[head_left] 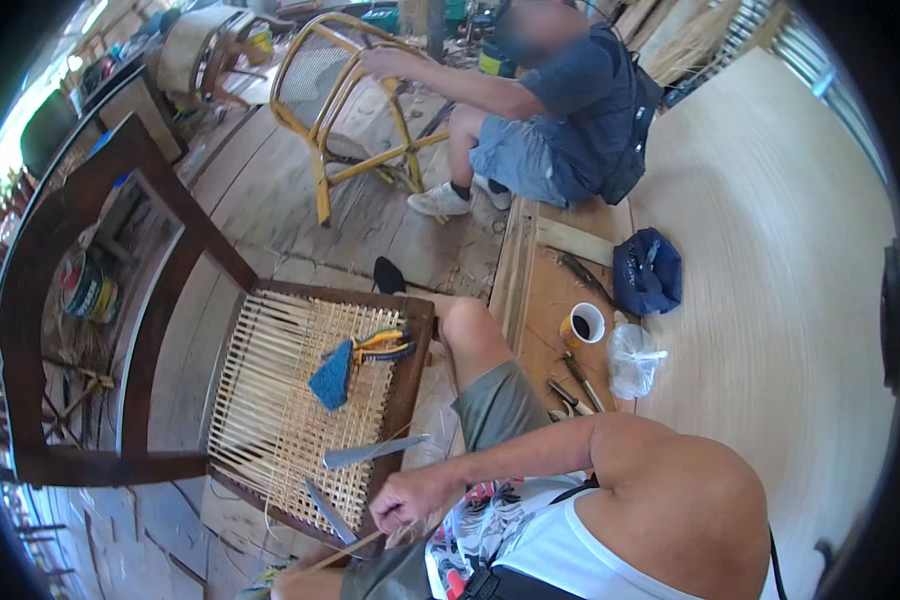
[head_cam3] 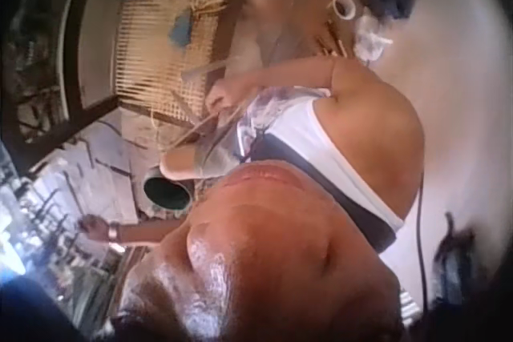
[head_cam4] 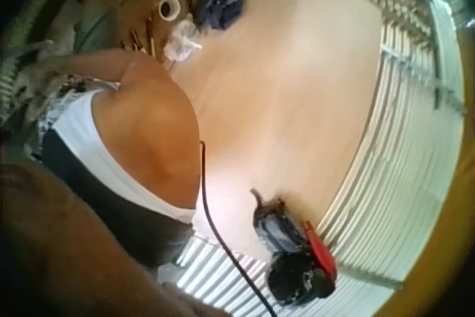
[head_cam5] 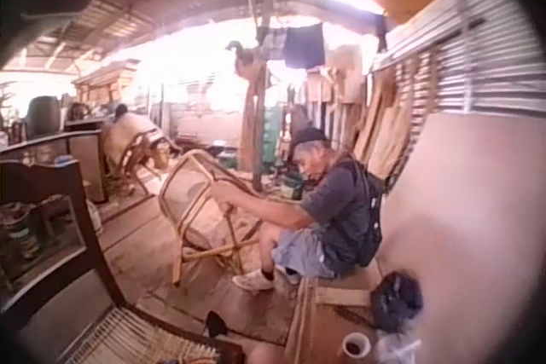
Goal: The person is weaving a chair seat using long strips of bamboo or rattan material, using small tools to guide and tighten the weave.
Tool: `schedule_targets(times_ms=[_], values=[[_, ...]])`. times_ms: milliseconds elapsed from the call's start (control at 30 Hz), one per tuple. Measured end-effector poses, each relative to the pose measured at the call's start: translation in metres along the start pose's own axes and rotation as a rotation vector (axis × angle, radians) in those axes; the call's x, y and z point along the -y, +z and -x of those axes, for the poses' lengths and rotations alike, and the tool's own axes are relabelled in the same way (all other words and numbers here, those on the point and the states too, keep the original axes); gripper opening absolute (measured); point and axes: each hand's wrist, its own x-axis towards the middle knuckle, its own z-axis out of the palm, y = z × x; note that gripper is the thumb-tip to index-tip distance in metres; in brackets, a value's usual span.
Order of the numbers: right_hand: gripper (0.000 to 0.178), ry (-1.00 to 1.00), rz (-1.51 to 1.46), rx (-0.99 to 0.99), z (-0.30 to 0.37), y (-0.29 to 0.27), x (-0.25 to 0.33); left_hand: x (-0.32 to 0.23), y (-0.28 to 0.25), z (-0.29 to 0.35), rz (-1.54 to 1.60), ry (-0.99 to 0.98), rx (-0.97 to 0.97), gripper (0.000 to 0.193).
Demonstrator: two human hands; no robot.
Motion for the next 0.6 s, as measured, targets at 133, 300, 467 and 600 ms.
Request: schedule_targets(times_ms=[133, 300, 467, 600], values=[[0.010, 0.165, -0.020, 0.034, 0.051, 0.000, -0.009, -0.046, 0.019, 0.010, 0.119, 0.024, 0.132, 0.016], [0.013, 0.164, 0.032, 0.275, 0.061, 0.006, -0.014, -0.075, -0.049, 0.020, 0.131, 0.008, 0.269, 0.015], [0.019, -0.217, 0.172, 0.179, -0.045, 0.078, -0.028, -0.170, -0.053, 0.029, 0.207, -0.001, 0.434, 0.016], [0.019, -0.257, 0.171, 0.101, -0.183, 0.127, 0.023, -0.292, -0.074, 0.085, -0.008, 0.052, 0.549, 0.021]])
